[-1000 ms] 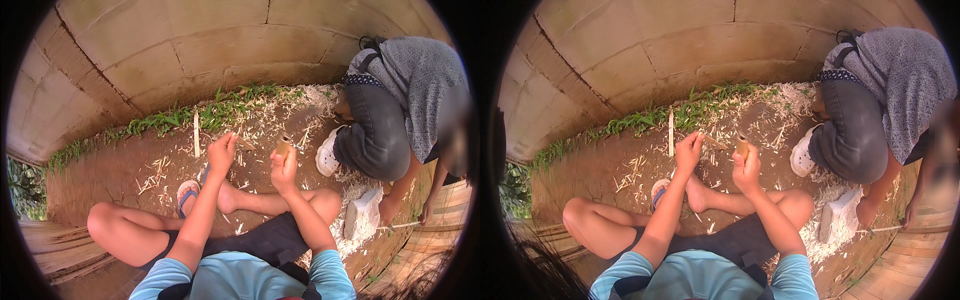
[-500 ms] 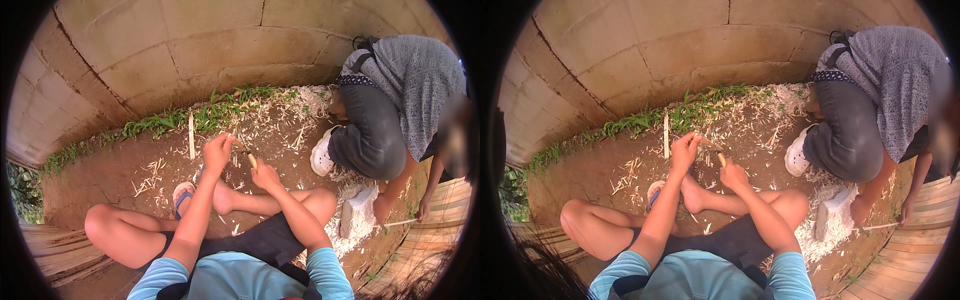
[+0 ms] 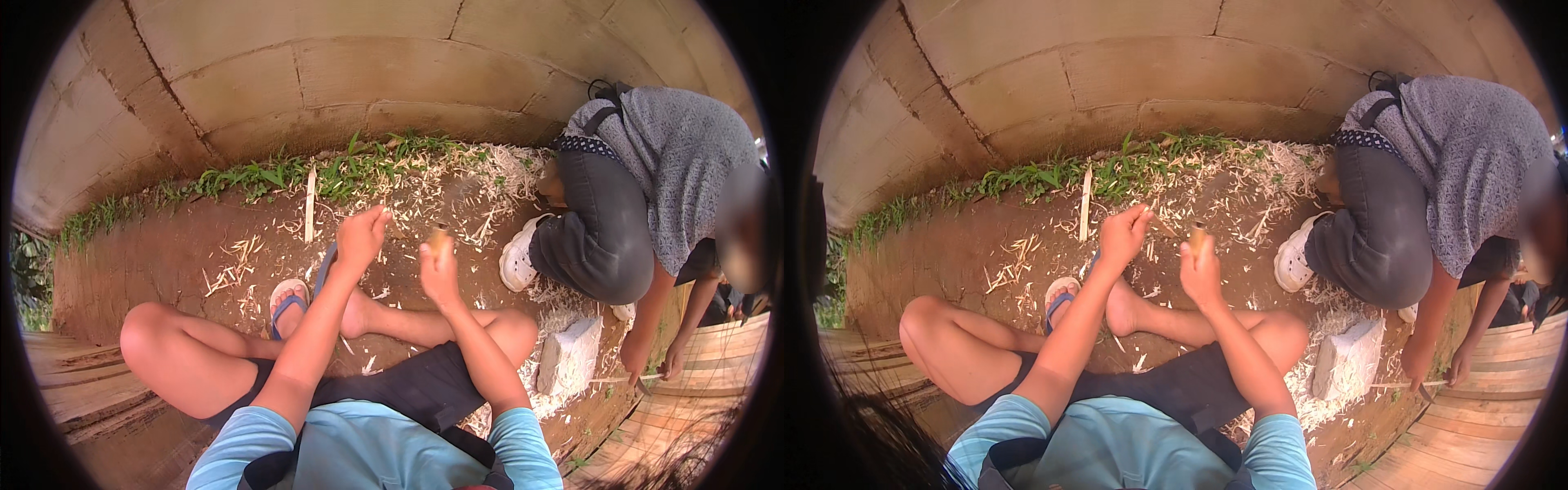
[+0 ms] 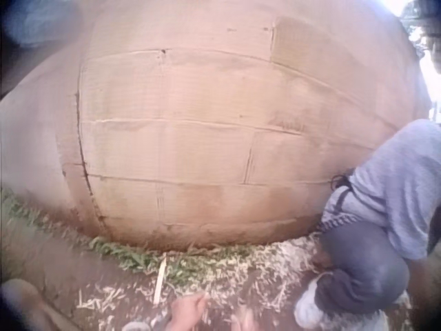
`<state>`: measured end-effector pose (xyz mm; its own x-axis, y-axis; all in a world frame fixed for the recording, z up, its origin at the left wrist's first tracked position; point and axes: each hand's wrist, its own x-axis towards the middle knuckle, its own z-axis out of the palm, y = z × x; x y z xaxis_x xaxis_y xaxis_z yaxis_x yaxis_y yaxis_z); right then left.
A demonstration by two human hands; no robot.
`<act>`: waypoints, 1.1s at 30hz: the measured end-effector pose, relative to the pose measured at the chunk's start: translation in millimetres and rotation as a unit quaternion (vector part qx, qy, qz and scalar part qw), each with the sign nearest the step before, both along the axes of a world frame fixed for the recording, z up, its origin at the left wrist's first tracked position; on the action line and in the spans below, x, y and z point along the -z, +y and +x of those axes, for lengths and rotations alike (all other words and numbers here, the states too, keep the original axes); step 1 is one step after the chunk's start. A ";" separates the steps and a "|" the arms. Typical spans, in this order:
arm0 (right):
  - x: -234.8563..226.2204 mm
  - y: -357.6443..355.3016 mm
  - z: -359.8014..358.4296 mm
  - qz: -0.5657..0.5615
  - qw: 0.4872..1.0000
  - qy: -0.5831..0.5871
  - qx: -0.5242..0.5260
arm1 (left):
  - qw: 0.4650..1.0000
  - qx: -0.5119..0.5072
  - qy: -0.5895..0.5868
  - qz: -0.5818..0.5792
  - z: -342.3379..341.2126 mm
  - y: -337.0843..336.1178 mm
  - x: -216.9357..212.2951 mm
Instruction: The person sits cross-legged on the ground and uses a knife to shave thin strips from a piece of bamboo. Another person is visible nearby, also working with bamboo. The camera wearer repeatedly scrapes the bamboo to create fine shavings.
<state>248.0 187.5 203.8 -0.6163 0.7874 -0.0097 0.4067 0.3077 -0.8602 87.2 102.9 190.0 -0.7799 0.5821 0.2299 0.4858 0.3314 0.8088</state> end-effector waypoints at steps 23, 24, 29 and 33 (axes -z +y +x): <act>28.0 33.5 -1.1 0.032 0.825 -0.519 -0.221 | 0.999 0.002 -0.045 -0.012 7.3 -3.1 -0.8; 24.3 29.7 -3.2 0.031 0.833 -0.509 -0.214 | 0.999 -0.001 -0.047 -0.011 7.2 -3.9 -1.3; 12.9 18.7 -3.5 0.027 0.854 -0.476 -0.206 | 0.998 -0.022 -0.048 0.020 8.9 -1.7 3.4; 24.2 18.2 0.2 0.041 0.849 -0.484 -0.207 | 0.999 -0.019 -0.044 0.009 10.7 -2.0 -4.1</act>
<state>248.3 205.7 179.6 -0.5744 0.5285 -0.6251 0.7537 0.6394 -0.1521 97.8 100.8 194.1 -0.8189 0.5484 0.1693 0.3993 0.3324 0.8545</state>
